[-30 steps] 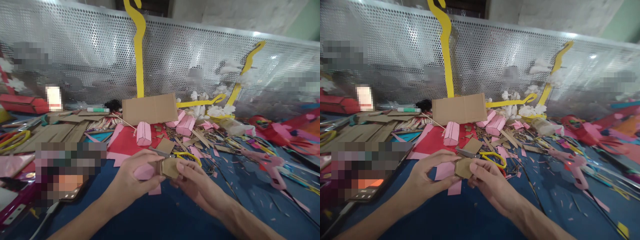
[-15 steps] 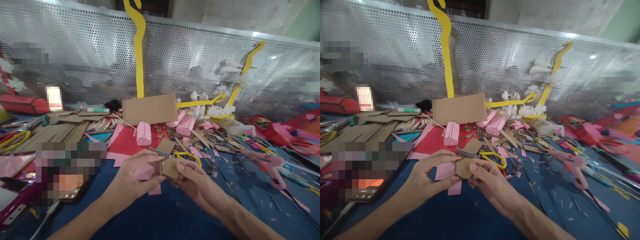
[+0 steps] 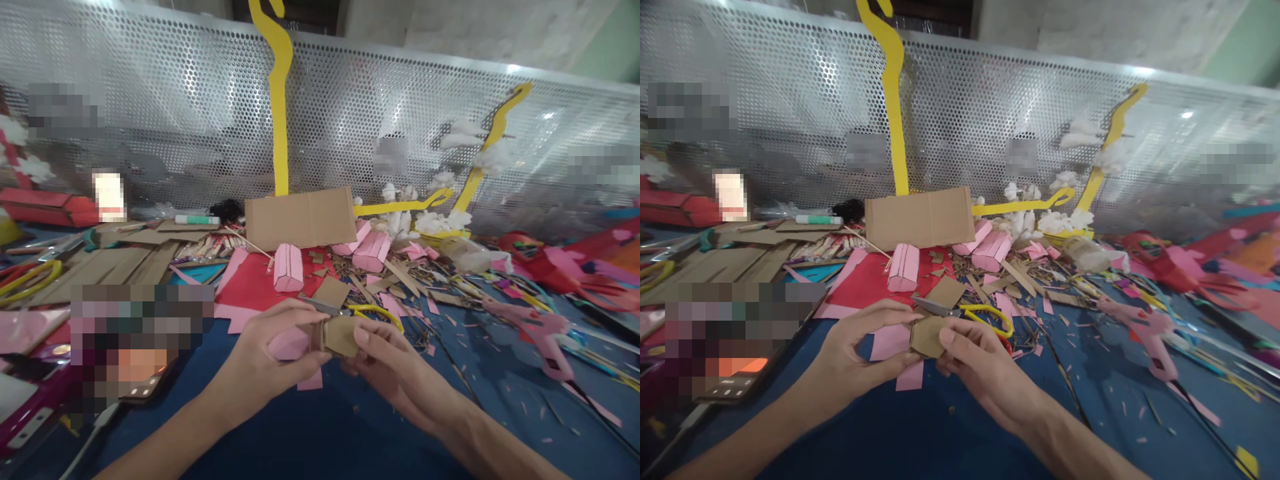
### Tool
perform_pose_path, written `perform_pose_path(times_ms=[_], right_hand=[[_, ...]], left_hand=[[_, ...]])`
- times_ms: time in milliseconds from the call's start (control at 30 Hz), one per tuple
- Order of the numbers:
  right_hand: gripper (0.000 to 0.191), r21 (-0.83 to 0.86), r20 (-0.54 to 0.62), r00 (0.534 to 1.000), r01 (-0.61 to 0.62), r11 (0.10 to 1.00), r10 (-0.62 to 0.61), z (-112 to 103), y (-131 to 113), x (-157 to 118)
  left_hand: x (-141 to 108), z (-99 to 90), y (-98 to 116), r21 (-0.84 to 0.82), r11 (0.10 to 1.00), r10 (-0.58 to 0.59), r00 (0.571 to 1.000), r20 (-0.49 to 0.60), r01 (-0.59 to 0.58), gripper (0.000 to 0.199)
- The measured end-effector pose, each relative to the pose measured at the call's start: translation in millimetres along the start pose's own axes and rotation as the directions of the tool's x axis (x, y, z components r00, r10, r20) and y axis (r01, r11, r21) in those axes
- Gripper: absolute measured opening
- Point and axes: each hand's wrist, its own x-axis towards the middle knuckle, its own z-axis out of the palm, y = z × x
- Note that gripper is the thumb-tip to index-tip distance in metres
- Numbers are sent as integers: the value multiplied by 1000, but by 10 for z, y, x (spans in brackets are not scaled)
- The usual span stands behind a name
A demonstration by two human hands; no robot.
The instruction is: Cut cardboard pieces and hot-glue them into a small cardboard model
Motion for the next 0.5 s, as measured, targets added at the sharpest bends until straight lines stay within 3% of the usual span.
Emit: perform_pose_path(times_ms=[267, 500], right_hand=[[34, -270, -54, 997, 32, 962, -48, -33, 0, -14], [38, -170, -62, 997, 41, 985, -52, 28, -22, -2]], left_hand=[[7, 14, 14, 28, 1000, 6, 1000, 4, -6, 33], [13, 10, 27, 34, 999, 6, 1000, 21, -7, 30]])
